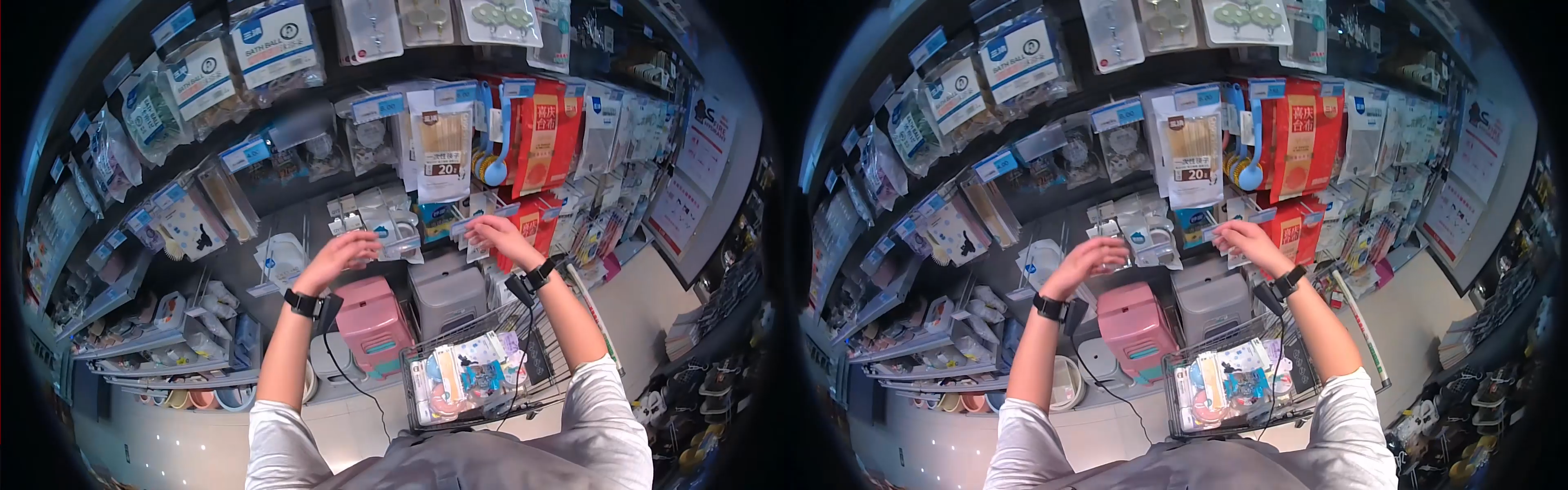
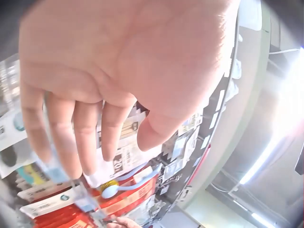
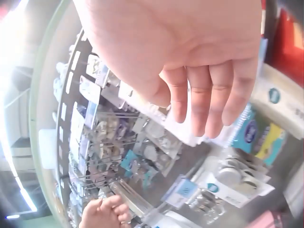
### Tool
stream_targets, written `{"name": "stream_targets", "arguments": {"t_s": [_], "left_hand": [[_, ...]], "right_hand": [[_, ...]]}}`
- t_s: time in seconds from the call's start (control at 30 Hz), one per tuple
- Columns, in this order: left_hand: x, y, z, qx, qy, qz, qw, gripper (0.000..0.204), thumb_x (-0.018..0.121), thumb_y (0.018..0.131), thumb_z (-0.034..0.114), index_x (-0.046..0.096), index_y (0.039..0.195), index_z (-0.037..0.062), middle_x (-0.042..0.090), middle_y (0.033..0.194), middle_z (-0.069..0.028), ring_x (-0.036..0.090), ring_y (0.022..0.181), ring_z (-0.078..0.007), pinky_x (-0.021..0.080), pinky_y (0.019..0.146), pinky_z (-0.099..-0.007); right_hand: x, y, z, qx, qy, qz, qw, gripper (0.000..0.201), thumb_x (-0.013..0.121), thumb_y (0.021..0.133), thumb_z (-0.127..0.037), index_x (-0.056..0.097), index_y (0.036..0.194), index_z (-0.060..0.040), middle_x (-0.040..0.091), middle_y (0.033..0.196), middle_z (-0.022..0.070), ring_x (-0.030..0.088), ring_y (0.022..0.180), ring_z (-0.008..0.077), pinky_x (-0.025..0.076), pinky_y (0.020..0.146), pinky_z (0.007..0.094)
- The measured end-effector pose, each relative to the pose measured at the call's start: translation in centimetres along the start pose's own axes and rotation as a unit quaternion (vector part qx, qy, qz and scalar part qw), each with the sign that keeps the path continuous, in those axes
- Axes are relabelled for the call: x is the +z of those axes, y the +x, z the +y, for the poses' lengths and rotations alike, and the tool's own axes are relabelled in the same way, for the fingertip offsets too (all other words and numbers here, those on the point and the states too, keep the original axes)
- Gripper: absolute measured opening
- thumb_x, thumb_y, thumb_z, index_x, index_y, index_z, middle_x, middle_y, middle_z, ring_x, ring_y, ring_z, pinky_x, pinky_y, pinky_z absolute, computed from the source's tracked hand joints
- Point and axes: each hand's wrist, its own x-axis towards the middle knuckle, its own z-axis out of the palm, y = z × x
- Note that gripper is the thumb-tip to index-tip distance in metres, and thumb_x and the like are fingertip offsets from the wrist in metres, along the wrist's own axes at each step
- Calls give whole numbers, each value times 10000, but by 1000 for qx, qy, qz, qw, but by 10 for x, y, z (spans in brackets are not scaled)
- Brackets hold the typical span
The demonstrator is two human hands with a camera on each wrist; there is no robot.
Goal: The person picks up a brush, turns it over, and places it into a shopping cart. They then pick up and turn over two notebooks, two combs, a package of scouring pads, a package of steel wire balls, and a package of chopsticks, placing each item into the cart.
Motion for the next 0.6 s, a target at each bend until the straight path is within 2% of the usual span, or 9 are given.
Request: {"name": "stream_targets", "arguments": {"t_s": [0.07, 0.17, 0.27, 0.3, 0.33, 0.4, 0.43, 0.53, 0.6], "left_hand": [[-32, 28, 24, 35, 66, 40, 996, 460, 489, 949, 321, 438, 1342, 88, 534, 1306, -74, 536, 1150, -174, 432, 941, -345], [-82, 86, 29, 18, 15, 116, 993, 537, 511, 932, 353, 368, 1392, 117, 432, 1403, -84, 465, 1234, -206, 435, 929, -377], [-112, 144, 30, 91, 33, 232, 968, 552, 562, 863, 313, 455, 1322, 26, 570, 1226, -109, 559, 1095, -245, 450, 889, -355], [-105, 148, 42, 143, 48, 231, 961, 525, 590, 841, 302, 506, 1267, 7, 591, 1200, -137, 567, 1090, -254, 433, 912, -340], [-119, 176, 31, 104, 74, 263, 956, 493, 606, 842, 303, 535, 1229, 5, 596, 1203, -142, 561, 1115, -254, 411, 941, -328], [-126, 201, 17, 189, 170, 312, 916, 597, 591, 836, 425, 472, 1276, 39, 566, 1178, -111, 523, 1064, -234, 420, 881, -342], [-131, 208, 11, 195, 94, 262, 940, 632, 629, 811, 433, 468, 1282, 44, 545, 1223, -137, 516, 1105, -257, 388, 927, -361], [-119, 195, 28, 16, -5, 229, 973, 538, 654, 833, 343, 485, 1276, 89, 543, 1239, -93, 528, 1111, -236, 418, 893, -358], [-124, 221, 12, 62, -12, 208, 976, 509, 638, 849, 324, 486, 1277, 95, 549, 1232, -81, 534, 1099, -218, 431, 854, -333]], "right_hand": [[30, 35, -40, -23, -36, -13, 999, 303, 512, 952, -269, 571, 1165, -61, 639, 1058, 31, 610, 897, 105, 477, 740, 244], [72, 101, -66, -86, -46, 30, 995, 371, 540, 933, -268, 525, 1229, -44, 590, 1171, 68, 569, 1025, 144, 471, 807, 280], [86, 197, -47, -109, -106, 95, 984, 523, 576, 880, -221, 431, 1341, -20, 495, 1338, 161, 467, 1238, 272, 393, 995, 341], [91, 225, -25, -112, -139, 122, 976, 555, 571, 874, -211, 395, 1369, -31, 464, 1365, 154, 472, 1218, 258, 397, 985, 345], [92, 253, -23, -130, -175, 156, 964, 590, 566, 869, -200, 358, 1397, -42, 432, 1392, 148, 477, 1197, 243, 401, 976, 348], [107, 262, -42, -113, -286, 220, 926, 699, 627, 787, -213, 347, 1388, 8, 451, 1342, 255, 412, 1272, 362, 333, 1042, 402], [108, 264, -41, -106, -270, 218, 932, 712, 628, 773, -205, 343, 1386, 14, 449, 1341, 257, 405, 1278, 364, 333, 1046, 392], [115, 274, -41, -78, -268, 234, 931, 756, 639, 730, -182, 326, 1385, 27, 447, 1336, 269, 395, 1283, 379, 334, 1051, 372], [123, 272, -31, -88, -295, 169, 936, 795, 656, 712, -180, 306, 1396, 23, 453, 1328, 275, 412, 1267, 384, 343, 1043, 376]]}}
